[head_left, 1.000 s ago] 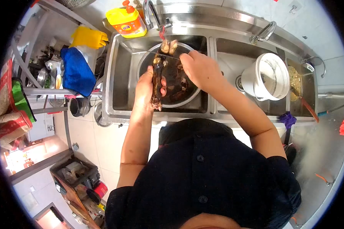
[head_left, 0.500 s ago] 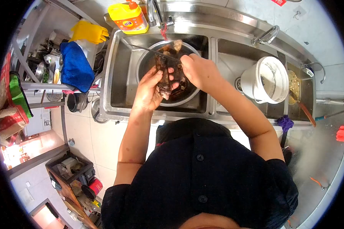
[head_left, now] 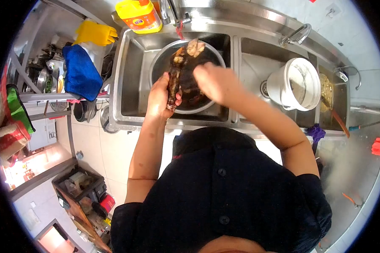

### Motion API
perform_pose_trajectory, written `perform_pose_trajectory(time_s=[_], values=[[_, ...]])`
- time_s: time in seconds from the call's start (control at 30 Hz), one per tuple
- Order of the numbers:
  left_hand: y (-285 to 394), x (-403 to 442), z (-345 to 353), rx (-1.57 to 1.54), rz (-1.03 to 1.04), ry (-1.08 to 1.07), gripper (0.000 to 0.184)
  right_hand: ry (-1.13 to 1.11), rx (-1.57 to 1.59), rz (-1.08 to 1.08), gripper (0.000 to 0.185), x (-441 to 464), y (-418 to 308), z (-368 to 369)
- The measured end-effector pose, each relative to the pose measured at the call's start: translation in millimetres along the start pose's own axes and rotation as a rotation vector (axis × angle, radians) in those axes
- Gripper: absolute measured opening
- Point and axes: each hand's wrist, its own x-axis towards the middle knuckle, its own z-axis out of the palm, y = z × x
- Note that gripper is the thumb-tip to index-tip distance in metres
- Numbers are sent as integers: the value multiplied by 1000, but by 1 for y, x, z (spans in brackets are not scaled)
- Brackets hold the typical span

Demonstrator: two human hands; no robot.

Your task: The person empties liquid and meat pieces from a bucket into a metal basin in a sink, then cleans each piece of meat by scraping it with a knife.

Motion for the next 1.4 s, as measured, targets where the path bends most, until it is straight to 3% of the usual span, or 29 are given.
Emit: perform_pose_trajectory(time_s=[0.13, 0.2, 0.37, 0.47, 0.57, 0.67, 0.7, 0.8, 0.9, 1.0, 1.1, 1.2, 1.23, 1.33, 1.4], values=[[3, 10, 2, -75, -2, 34, 26, 50, -47, 31, 12, 6, 6, 12], [-3, 22, -7, -95, 4, 73, 25, 60, 161, 2, 13, -5, 4, 32], [-61, 76, -73, 297, -299, 255, 34, -120, 196, 453, 15, -21, 20, 35], [-114, 102, -101, 375, -445, 255, 31, 49, 365, 567, 14, -33, 42, 30], [-153, 136, -99, 280, -348, 187, 26, -30, 363, 694, 13, -47, 72, 43], [-185, 184, -107, 1046, 309, -54, 31, -83, 343, 729, 14, -40, 81, 42], [-181, 199, -109, 1131, 192, -5, 40, -82, 345, 726, 14, -37, 83, 41], [-154, 230, -133, 1666, 217, 365, 48, -84, 340, 725, 13, -33, 93, 42], [-136, 247, -173, 1633, -53, 584, 54, -97, 344, 764, 13, -34, 102, 49], [-147, 244, -164, 2048, -461, 115, 61, -106, 387, 795, 14, -32, 103, 54], [-149, 223, -149, 2165, -272, -41, 51, -116, 397, 737, 15, -31, 104, 67], [-121, 243, -158, 2250, -645, -341, 36, -183, 369, 711, 16, -24, 97, 66], [-133, 244, -175, 2208, -516, -189, 29, -184, 362, 708, 17, -23, 96, 66], [-136, 230, -165, 1903, -565, -65, 33, -146, 443, 759, 18, -29, 96, 66], [-132, 196, -152, 1946, -416, -273, 42, -131, 492, 771, 19, -37, 92, 64]])
